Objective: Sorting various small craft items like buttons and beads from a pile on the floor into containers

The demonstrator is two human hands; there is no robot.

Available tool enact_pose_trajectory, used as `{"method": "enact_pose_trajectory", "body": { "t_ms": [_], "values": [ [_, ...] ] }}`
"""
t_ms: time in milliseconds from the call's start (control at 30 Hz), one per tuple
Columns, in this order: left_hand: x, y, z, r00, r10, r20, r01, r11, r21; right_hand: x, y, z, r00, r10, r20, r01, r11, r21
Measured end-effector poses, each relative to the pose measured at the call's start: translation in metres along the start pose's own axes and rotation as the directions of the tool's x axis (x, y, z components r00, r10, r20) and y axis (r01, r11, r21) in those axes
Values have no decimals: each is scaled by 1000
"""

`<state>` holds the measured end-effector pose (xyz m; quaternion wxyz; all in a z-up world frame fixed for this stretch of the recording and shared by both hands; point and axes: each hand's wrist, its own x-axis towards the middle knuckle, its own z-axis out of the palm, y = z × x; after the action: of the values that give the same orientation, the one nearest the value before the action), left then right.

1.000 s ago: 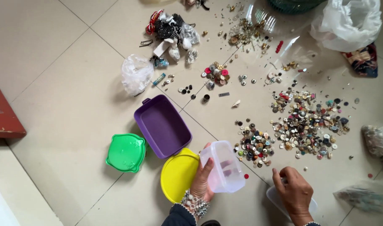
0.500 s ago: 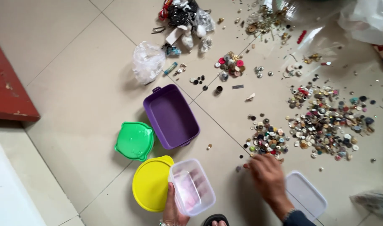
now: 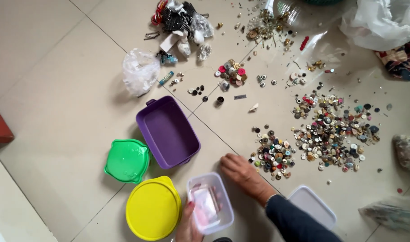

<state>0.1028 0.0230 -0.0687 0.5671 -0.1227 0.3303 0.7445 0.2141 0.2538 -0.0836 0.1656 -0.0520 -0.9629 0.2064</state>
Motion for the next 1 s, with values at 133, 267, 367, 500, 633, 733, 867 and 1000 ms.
{"method": "enact_pose_trajectory", "body": {
  "t_ms": [133, 267, 367, 500, 633, 733, 867, 1000],
  "values": [
    [26, -2, 18, 998, 1, -68, 4, 996, 84, -24, 35, -31, 1000, 4, 22, -4, 1000, 9],
    [43, 2, 44, 985, 138, -106, -100, 946, 307, -42, 36, -49, 988, 121, -92, -130, 986, -100],
    [58, -1, 53, 969, 235, -75, -185, 892, 412, -61, 24, -40, 989, 67, -134, -88, 984, -157],
    [81, -11, 52, 928, 371, -18, -319, 821, 473, -68, 11, -32, 993, -89, 78, 99, 985, -144],
    [104, -16, 33, 915, 404, 10, -315, 698, 643, -74, 30, -43, 998, -67, 19, 70, 969, -237],
    [105, -15, 51, 859, 503, 95, -367, 478, 798, -73, 33, -69, 991, 111, 74, -97, 980, -173],
    [100, -10, 72, 865, 500, -44, -153, 346, 926, -91, 47, -74, 955, 265, -134, -287, 939, -189],
    [85, -7, 68, 808, 570, 147, -173, -10, 985, -91, 50, -89, 718, 590, -370, -659, 747, -87]
  ]
}}
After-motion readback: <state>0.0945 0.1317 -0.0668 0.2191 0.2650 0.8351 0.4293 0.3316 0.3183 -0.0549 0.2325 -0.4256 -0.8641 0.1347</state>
